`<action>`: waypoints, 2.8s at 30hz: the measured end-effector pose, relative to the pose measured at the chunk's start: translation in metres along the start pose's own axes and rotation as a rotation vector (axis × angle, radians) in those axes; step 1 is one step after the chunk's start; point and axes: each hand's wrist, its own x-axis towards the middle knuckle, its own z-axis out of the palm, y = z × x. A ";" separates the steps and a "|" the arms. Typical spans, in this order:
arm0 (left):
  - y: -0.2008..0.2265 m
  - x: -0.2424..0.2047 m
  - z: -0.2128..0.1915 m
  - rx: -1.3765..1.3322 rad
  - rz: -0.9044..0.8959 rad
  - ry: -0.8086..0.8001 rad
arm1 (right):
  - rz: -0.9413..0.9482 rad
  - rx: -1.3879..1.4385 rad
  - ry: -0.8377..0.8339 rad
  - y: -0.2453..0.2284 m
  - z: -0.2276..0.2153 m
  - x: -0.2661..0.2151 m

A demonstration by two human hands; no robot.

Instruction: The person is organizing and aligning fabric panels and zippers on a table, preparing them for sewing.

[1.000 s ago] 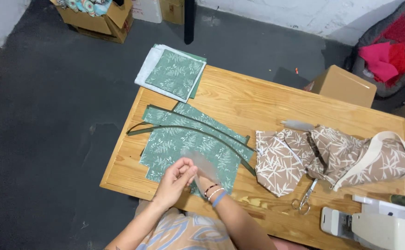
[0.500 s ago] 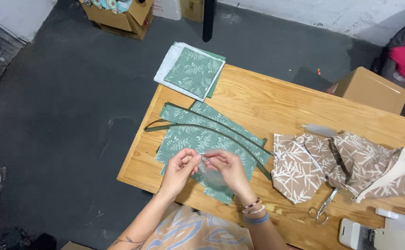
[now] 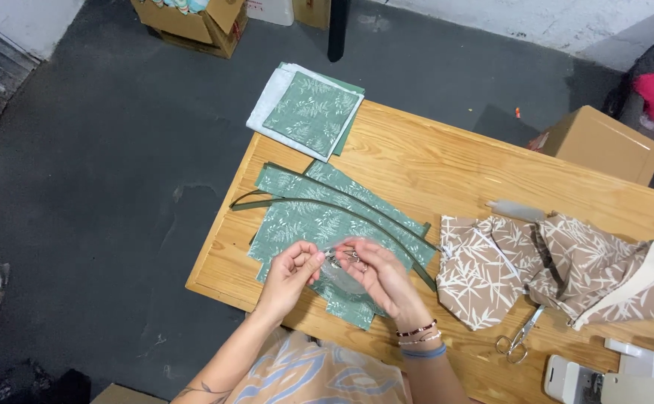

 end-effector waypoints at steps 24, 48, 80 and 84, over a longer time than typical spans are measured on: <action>0.008 0.265 0.136 0.019 0.040 -0.126 | -0.471 -1.297 0.691 -0.084 -0.291 0.238; -0.099 0.158 -0.121 1.101 0.103 0.383 | -0.314 -0.789 0.550 0.038 -0.222 0.051; 0.061 0.050 0.035 0.313 0.487 -0.850 | -0.499 -0.919 0.236 -0.072 -0.163 -0.087; -0.034 0.091 -0.031 0.462 0.066 -0.428 | -0.361 -0.998 0.359 -0.042 -0.113 -0.014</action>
